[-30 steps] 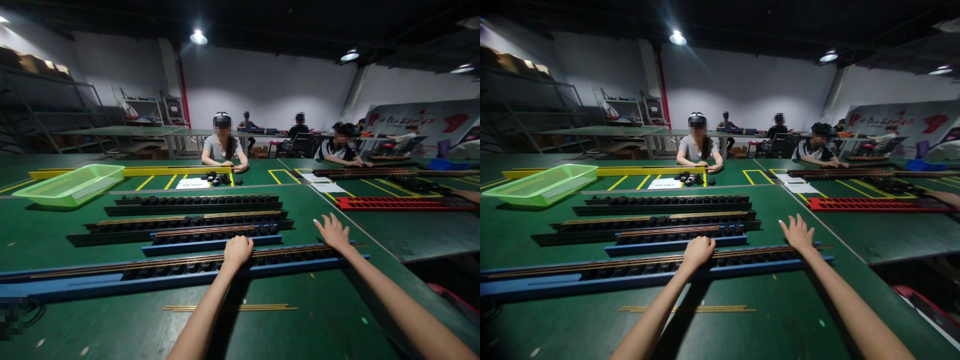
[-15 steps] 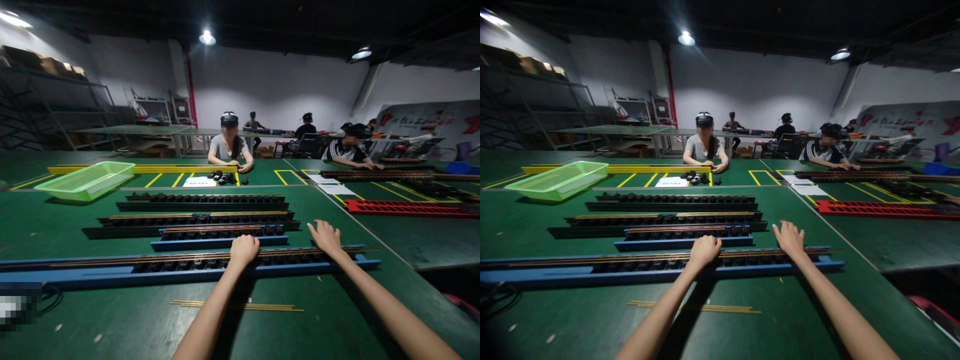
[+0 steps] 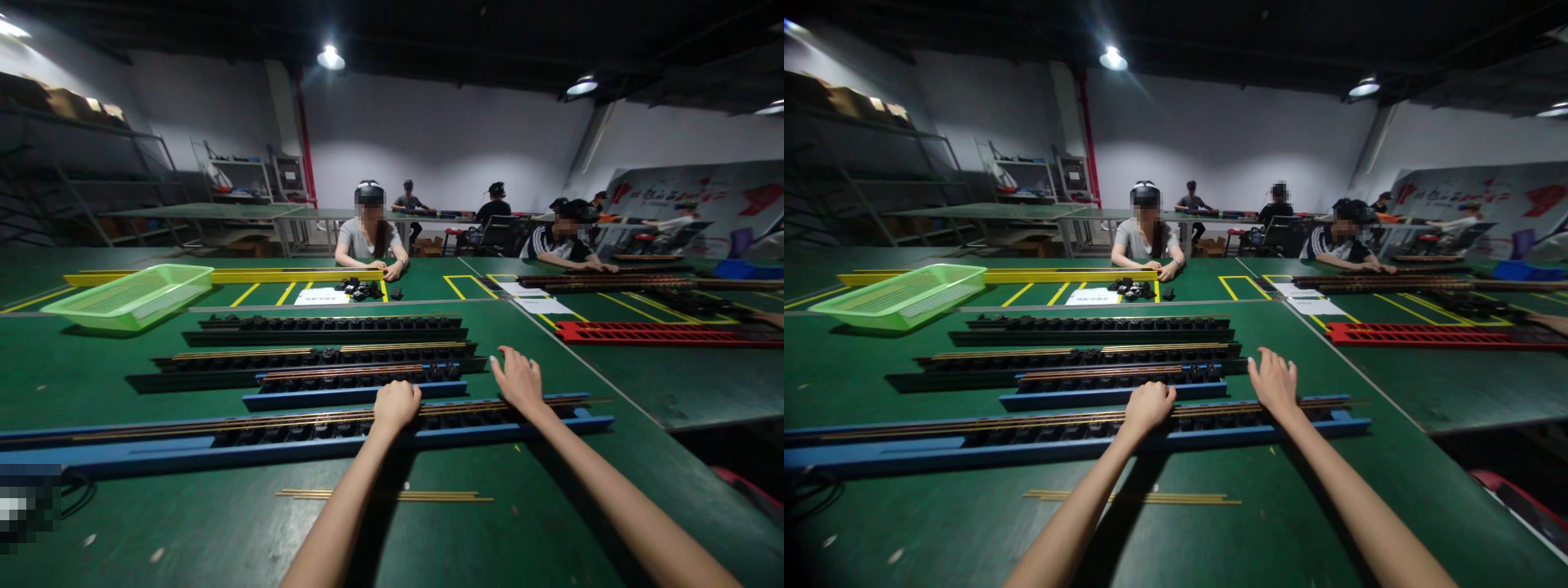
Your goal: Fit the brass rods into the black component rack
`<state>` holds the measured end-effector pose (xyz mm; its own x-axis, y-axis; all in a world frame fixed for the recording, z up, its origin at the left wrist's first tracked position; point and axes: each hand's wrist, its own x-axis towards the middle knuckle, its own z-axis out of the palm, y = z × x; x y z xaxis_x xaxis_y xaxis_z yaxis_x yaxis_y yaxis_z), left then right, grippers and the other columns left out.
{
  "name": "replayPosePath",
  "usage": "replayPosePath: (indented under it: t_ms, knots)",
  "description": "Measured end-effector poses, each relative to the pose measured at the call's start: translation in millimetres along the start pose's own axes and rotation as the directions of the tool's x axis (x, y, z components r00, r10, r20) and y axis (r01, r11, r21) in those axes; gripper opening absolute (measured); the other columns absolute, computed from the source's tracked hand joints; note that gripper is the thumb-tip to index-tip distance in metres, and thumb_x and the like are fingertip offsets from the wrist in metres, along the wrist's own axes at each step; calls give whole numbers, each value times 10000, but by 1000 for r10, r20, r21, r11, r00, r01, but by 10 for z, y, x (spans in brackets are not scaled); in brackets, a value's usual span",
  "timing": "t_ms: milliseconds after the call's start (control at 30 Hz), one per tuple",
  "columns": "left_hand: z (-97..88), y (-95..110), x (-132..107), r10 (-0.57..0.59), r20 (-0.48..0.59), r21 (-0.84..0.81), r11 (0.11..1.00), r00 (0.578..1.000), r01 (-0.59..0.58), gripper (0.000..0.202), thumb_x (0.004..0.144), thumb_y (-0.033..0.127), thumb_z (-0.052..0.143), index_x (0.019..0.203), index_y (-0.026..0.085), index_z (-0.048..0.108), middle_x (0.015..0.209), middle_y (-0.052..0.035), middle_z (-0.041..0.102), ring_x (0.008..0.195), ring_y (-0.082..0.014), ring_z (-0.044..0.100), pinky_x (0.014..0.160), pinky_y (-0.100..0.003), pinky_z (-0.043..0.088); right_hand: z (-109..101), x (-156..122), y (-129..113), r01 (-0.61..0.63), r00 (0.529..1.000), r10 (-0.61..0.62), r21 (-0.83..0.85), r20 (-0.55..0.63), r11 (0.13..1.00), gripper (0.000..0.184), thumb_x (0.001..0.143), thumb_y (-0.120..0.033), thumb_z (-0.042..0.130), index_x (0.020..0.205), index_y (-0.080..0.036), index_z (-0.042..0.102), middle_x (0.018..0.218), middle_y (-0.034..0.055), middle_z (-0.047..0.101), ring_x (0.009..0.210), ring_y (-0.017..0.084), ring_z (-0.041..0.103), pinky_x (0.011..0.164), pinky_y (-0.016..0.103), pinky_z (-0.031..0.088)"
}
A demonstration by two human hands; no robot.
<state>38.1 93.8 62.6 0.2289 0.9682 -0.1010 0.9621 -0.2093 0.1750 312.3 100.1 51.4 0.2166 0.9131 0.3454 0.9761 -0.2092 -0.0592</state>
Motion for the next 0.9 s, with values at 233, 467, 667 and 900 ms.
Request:
replayPosePath:
  t_ms: [233, 467, 667, 900]
  knots:
    - [-3, -7, 6, 3, 5, -4, 1000, 1000, -3, 352, 879, 410, 550, 1132, 166, 568, 1135, -70, 604, 984, -186, 597, 852, -418, 515, 114, -40, -145, -27, 992, 26, 8, 126, 1000, 501, 932, -462, 342, 1274, -108, 438, 1175, 186, 617, 1094, 299, 573, 898, 417, 374]
    - [-11, 8, -3, -3, -3, -6, 1000, 1000, 3, 350, 879, 411, 550, 1128, 166, 570, 1132, -70, 605, 984, -185, 597, 854, -418, 514, 80, -26, -129, -22, 982, 20, 7, 188, 1000, 428, 939, -430, 333, 1201, -138, 505, 1132, 158, 644, 1062, 264, 599, 850, 357, 403]
    - [-20, 5, -10, 5, 0, 0, 1000, 1000, -5, 348, 880, 411, 548, 1128, 168, 570, 1133, -69, 605, 984, -185, 597, 855, -418, 513, 92, -31, -127, -7, 981, 6, 4, 194, 1000, 384, 939, -418, 324, 1110, -171, 563, 1080, 125, 667, 981, 238, 629, 775, 321, 419]
    - [-8, 3, -5, 13, 1, 14, 1000, 1000, -13, 354, 879, 408, 551, 1139, 169, 565, 1144, -71, 600, 991, -187, 595, 855, -420, 514, -66, -84, -221, 81, 991, -79, -9, 108, 997, 327, 926, -331, 334, 1078, -167, 573, 1047, 142, 651, 1023, 259, 580, 874, 350, 371]
